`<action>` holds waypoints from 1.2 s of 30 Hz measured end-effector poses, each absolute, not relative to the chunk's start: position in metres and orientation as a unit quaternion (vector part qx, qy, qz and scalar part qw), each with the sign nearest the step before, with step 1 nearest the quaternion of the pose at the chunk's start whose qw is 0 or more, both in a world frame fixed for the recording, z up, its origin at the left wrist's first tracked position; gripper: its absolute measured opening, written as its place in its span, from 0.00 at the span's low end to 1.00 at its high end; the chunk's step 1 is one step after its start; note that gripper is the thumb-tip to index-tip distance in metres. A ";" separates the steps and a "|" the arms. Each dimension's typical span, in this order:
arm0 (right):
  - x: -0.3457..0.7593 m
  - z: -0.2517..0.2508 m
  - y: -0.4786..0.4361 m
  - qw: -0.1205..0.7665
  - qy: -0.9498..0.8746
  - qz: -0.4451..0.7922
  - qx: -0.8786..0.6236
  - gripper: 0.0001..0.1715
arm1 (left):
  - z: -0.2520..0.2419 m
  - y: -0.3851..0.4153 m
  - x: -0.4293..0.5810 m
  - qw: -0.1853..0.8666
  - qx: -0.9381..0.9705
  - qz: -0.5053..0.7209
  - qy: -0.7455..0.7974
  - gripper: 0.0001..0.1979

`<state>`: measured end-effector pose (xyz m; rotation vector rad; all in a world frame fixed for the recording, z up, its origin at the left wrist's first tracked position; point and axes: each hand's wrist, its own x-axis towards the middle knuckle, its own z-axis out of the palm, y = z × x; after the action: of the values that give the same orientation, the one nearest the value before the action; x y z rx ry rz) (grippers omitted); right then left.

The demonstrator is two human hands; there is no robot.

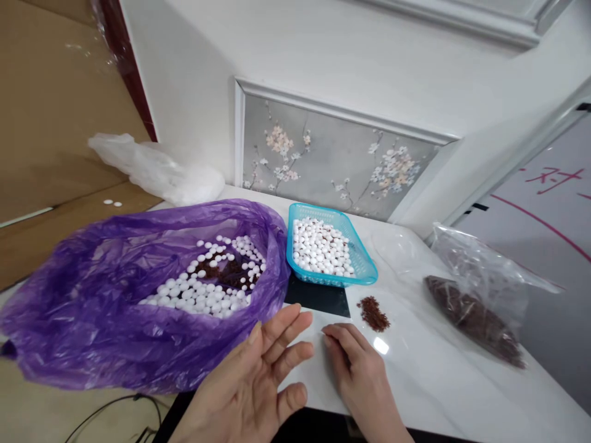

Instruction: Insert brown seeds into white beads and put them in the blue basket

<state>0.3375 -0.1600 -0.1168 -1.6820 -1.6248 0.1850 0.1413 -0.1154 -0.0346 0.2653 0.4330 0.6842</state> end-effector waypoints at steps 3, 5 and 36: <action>0.337 -0.116 -0.160 0.384 -0.638 0.074 -0.663 0.11 | -0.038 -0.117 0.142 0.910 0.122 0.346 0.191 0.14; 0.337 -0.115 -0.160 0.384 -0.637 0.076 -0.664 0.11 | -0.042 -0.118 0.143 0.914 0.105 0.353 0.169 0.12; 0.337 -0.103 -0.165 0.467 -0.576 0.036 -0.670 0.11 | -0.050 -0.125 0.162 0.936 0.083 0.268 0.212 0.12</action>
<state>0.3373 -0.1648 -0.1034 -1.6427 -1.4136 0.0890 0.1617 -0.1248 -0.0500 0.1696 0.4340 0.5477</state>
